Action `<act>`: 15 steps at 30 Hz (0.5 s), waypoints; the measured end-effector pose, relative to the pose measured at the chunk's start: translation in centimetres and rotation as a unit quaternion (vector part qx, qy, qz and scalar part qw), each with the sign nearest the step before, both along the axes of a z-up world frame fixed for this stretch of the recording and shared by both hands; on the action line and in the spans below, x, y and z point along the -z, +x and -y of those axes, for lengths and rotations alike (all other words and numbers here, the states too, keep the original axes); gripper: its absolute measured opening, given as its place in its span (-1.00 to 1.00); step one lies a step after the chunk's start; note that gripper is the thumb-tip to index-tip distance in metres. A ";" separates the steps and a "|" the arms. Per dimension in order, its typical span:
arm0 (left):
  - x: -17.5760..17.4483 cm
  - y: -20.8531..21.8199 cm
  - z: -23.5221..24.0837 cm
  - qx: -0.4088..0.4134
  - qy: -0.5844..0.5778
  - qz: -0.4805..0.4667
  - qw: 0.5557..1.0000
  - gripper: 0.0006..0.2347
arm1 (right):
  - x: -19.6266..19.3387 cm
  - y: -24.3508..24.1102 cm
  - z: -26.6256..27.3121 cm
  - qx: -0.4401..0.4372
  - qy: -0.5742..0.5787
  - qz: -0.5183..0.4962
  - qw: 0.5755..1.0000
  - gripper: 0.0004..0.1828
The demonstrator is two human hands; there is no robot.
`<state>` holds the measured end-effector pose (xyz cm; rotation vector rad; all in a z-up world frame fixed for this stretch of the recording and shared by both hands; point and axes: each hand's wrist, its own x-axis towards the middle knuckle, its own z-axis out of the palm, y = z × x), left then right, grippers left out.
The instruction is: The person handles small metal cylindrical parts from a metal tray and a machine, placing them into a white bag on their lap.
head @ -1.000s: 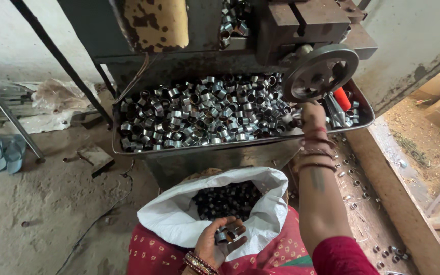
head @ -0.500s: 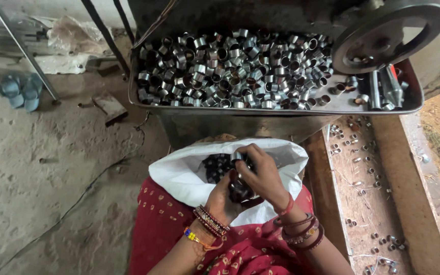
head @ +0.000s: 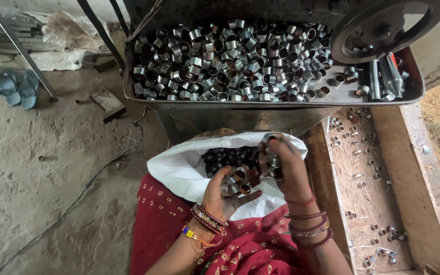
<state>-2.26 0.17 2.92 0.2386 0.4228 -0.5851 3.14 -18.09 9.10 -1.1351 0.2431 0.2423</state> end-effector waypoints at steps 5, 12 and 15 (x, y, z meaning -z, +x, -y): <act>1.4 1.1 0.1 -0.013 0.026 0.031 0.999 -0.60 | 1.5 0.0 2.2 -0.006 0.256 -0.021 0.966 -0.77; 9.1 3.1 -0.2 -0.001 0.624 0.283 0.728 -0.61 | 3.4 -1.3 2.2 0.039 0.342 -0.104 0.933 -0.75; 10.8 2.7 -0.5 -0.031 0.523 0.228 0.821 -0.60 | 4.1 -1.6 2.2 0.056 0.340 -0.105 0.933 -0.73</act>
